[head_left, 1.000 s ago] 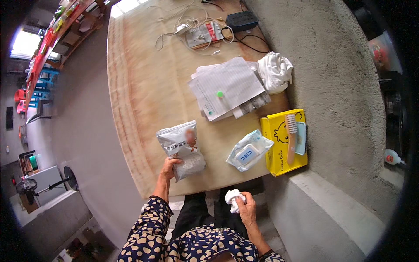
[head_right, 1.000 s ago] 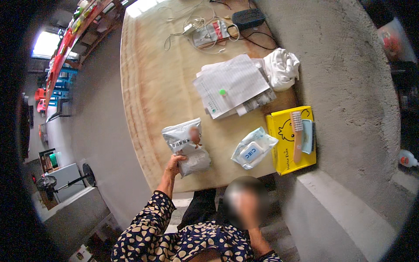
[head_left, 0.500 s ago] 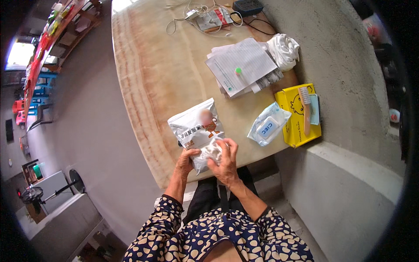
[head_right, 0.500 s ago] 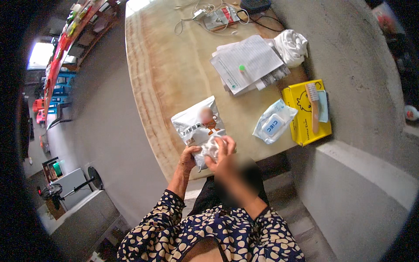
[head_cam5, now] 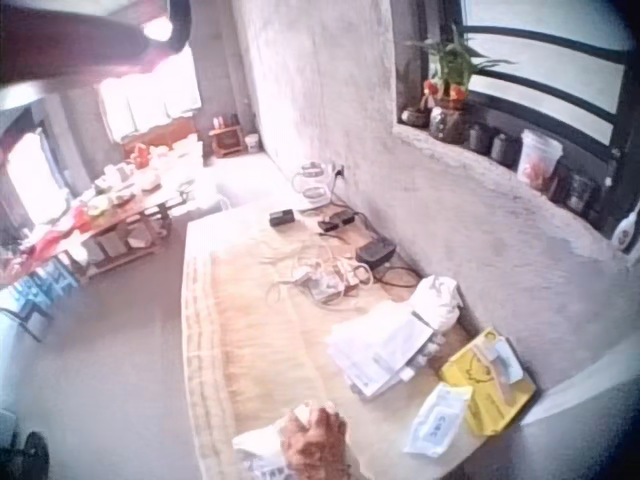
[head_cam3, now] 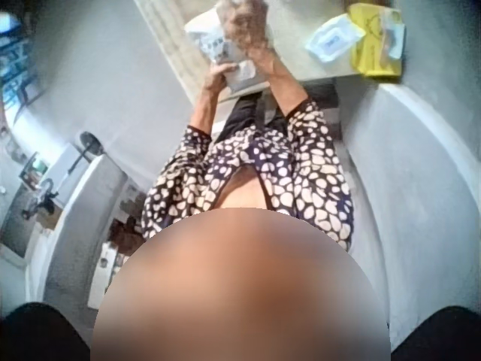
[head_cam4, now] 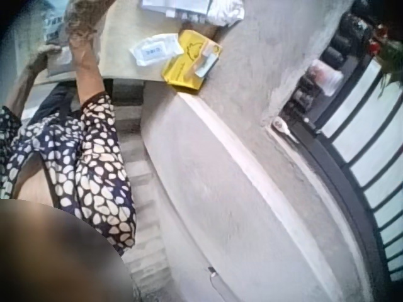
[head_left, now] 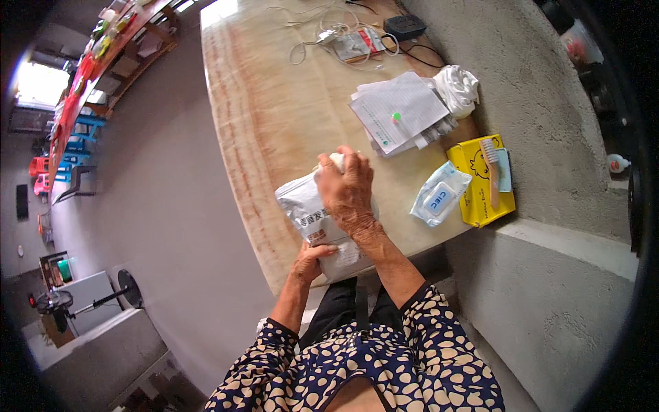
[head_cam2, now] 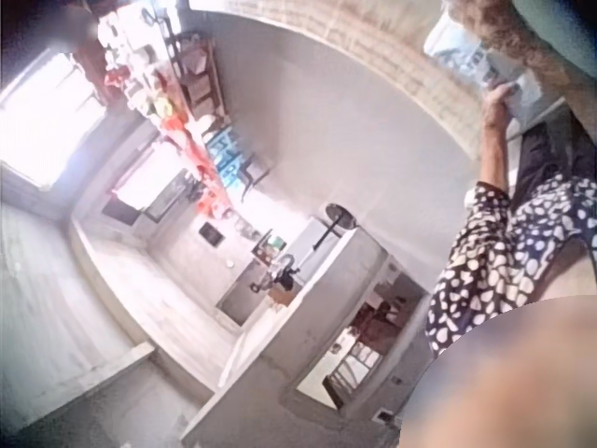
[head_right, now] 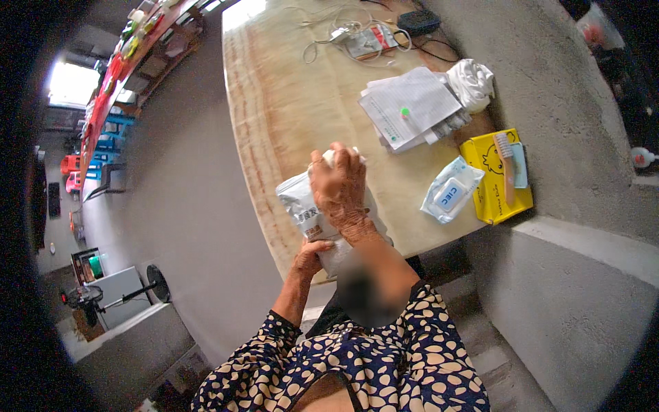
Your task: The person wipes a small white bottle, a snack package, a package of wet wipes, a wooden brush, a small blue plastic case, and a yellow box with a cloth. The person handles each item individually, wiping the surfaces and placing them back on the table.
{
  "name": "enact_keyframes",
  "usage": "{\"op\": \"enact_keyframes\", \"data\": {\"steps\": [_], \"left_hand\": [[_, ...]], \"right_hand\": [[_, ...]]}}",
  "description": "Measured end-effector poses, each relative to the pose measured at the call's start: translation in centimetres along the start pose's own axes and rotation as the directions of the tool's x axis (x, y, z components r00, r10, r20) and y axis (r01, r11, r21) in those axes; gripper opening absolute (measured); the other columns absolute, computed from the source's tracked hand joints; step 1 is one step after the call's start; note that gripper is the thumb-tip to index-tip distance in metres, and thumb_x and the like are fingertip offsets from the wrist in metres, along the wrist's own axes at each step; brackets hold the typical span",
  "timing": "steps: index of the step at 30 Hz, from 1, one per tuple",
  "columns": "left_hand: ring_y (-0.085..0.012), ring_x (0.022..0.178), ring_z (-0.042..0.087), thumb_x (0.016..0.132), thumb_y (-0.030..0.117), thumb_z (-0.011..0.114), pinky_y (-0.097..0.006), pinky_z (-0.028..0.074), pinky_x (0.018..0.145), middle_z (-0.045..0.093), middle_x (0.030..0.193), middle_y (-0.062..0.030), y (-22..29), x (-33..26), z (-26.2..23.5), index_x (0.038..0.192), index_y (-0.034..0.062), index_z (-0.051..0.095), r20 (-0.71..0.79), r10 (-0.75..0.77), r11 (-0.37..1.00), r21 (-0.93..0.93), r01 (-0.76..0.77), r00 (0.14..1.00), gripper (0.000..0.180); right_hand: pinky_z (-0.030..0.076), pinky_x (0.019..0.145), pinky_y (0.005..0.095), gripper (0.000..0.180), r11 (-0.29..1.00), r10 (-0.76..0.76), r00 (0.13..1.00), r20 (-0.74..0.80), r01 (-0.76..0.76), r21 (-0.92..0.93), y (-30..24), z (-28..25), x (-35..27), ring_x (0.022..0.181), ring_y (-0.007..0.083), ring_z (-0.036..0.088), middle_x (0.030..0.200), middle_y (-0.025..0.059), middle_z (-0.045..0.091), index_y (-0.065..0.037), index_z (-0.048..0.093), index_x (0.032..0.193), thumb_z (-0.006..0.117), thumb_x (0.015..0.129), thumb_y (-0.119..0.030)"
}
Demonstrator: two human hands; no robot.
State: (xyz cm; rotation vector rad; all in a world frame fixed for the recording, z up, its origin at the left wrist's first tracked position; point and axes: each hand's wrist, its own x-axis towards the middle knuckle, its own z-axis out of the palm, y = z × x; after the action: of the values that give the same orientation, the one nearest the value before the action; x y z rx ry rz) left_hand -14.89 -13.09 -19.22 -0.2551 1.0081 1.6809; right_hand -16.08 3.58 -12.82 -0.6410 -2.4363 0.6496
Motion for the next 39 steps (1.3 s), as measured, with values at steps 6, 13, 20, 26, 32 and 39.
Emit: {"op": "enact_keyframes", "data": {"steps": [6,13,20,26,32,39], "left_hand": [[-0.023,0.111,0.05,0.073,-0.002,0.058,-0.039,0.046,0.09,0.05,0.122,-0.007,-1.3,0.0,-2.6,0.132,0.0081,0.037,-0.011,0.109,0.994,-0.029,-0.109,0.994,0.062],[-0.0272,0.099,0.058,0.066,-0.009,0.059,-0.039,0.049,0.085,0.057,0.112,-0.0118,1.2,-2.4,-0.8,0.125,0.0057,0.044,-0.007,0.056,0.992,-0.112,-0.057,0.998,0.062],[-0.0258,0.106,0.054,0.069,-0.007,0.06,-0.039,0.047,0.088,0.054,0.117,-0.0115,1.5,-2.7,-1.1,0.128,0.0059,0.041,0.037,-0.036,0.998,-0.058,0.038,0.999,0.063],[-0.024,0.114,0.049,0.073,-0.005,0.06,-0.037,0.047,0.089,0.049,0.125,-0.0067,0.9,-2.2,0.0,0.133,0.0086,0.037,-0.036,0.134,0.983,-0.12,-0.137,0.99,0.065],[-0.0244,0.094,0.061,0.067,-0.006,0.057,-0.037,0.051,0.083,0.059,0.108,-0.0123,2.7,-2.4,1.3,0.121,-0.0013,0.046,0.044,0.062,0.993,-0.099,-0.058,0.997,0.055],[-0.0257,0.094,0.061,0.072,0.002,0.057,-0.04,0.05,0.087,0.06,0.108,-0.0137,2.2,0.1,1.1,0.12,-0.0018,0.047,0.058,0.095,0.968,-0.237,-0.079,0.994,0.049]], "right_hand": [[0.038,0.091,0.0438,0.041,0.909,-0.4,0.884,0.241,0.348,0.23,-4.2,0.9,-5.1,0.109,0.0347,0.045,0.116,0.0171,0.047,-0.006,0.055,0.113,0.06,0.072,-0.01],[0.045,0.064,0.0371,0.026,0.966,0.171,0.984,-0.041,-0.159,0.203,-0.2,-1.8,0.2,0.076,0.0284,0.055,0.082,0.0095,0.055,-0.008,0.053,0.094,0.067,0.075,-0.02],[0.034,0.086,0.0452,0.029,0.964,-0.255,0.958,0.134,0.242,0.109,-3.7,-0.3,-0.7,0.105,0.0306,0.046,0.109,0.0126,0.052,-0.005,0.056,0.099,0.058,0.071,-0.012],[0.035,0.088,0.0462,0.027,0.864,-0.5,0.833,0.239,0.46,0.204,-5.8,-0.4,-4.4,0.109,0.0234,0.043,0.115,0.0026,0.052,-0.02,0.063,0.098,0.057,0.072,-0.017],[0.039,0.091,0.0402,0.045,0.978,-0.054,0.982,0.18,0.015,0.209,0.6,-2.9,-0.1,0.111,0.0285,0.044,0.119,0.0044,0.053,-0.016,0.062,0.11,0.061,0.067,0.0],[0.041,0.091,0.04,0.04,0.989,-0.129,0.95,0.283,0.104,0.102,0.8,-8.5,-8.1,0.108,0.0318,0.045,0.114,0.0062,0.053,-0.015,0.064,0.104,0.057,0.068,0.004]]}}
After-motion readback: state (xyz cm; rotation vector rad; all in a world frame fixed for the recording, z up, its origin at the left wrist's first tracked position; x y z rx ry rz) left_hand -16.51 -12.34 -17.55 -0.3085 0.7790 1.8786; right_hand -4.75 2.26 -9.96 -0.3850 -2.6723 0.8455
